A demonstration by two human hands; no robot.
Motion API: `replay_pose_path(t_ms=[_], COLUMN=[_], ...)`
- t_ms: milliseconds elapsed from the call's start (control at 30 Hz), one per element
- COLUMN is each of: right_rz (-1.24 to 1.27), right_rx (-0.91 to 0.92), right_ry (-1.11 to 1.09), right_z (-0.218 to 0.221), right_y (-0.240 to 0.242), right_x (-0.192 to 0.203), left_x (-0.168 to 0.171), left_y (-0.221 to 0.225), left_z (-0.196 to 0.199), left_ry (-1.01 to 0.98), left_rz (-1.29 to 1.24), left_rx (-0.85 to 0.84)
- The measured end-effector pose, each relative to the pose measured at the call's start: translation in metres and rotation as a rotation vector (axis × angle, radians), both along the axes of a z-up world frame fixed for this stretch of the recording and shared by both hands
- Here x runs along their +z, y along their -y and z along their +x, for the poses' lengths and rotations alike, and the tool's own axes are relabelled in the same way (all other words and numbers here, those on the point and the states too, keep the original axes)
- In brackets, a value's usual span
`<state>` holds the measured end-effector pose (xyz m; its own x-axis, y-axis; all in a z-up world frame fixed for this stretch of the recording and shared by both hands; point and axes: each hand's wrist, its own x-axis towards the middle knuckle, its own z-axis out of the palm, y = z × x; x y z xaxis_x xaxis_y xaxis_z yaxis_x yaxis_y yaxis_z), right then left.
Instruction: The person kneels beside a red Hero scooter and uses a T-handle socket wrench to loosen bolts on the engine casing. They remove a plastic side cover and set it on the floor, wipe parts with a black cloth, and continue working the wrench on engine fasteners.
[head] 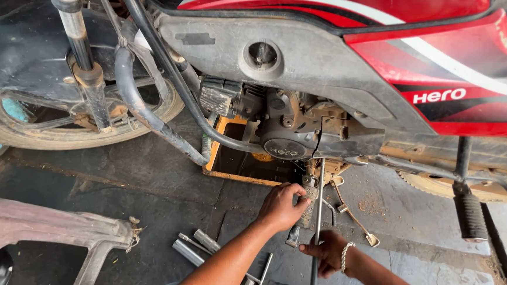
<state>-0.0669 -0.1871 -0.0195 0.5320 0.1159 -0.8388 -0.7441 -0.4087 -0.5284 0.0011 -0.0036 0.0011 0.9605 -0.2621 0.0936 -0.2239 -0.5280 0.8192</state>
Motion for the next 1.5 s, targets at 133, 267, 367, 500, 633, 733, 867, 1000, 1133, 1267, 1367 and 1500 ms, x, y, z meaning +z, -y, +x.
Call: replay_pose_path(t_ms=[133,267,367,500,633,733,867,1000,1133,1267,1367,1500], right_rz=[-0.004,0.174,0.126,-0.003,-0.030,0.082,0.178,0.134,-0.098,-0.167,-0.174,-0.344], right_rx=[-0.034,-0.248,-0.214,-0.136,-0.254,-0.318,-0.189,-0.325,-0.082,0.067,0.059,0.238], right_ry=[0.036,-0.034,-0.011,0.042,0.070,0.028,0.010,-0.083,0.045,0.058,0.049,0.125], right_z=[0.001,0.002,0.004,0.006,0.008,-0.001,-0.002,0.013,-0.006,-0.025,-0.047,-0.110], right_y=[0.014,0.017,0.021,0.016,0.011,0.015,0.021,0.025,0.021,0.016,0.020,0.021], right_x=[-0.035,-0.030,-0.031,-0.027,-0.046,-0.035,-0.032,-0.070,-0.056,-0.053,-0.140,-0.337], left_x=[-0.001,-0.001,-0.005,-0.005,0.000,-0.002,0.004,0.000,-0.002,0.007,0.002,0.000], left_y=[0.002,0.000,-0.001,0.002,-0.006,-0.004,-0.006,-0.001,0.008,0.008,0.012,0.016], left_z=[-0.003,-0.004,-0.003,-0.003,-0.003,-0.005,-0.006,-0.006,-0.007,-0.011,-0.009,-0.015], left_ry=[0.015,0.051,0.048,0.129,0.089,0.081,0.060,0.043,0.062,0.035,-0.014,-0.064], left_rz=[0.025,0.042,0.049,0.030,0.060,0.038,0.034,0.032,0.056,0.128,0.179,0.250], left_rx=[-0.024,-0.036,-0.050,-0.052,-0.077,-0.112,-0.126,-0.159,-0.185,-0.198,-0.238,-0.270])
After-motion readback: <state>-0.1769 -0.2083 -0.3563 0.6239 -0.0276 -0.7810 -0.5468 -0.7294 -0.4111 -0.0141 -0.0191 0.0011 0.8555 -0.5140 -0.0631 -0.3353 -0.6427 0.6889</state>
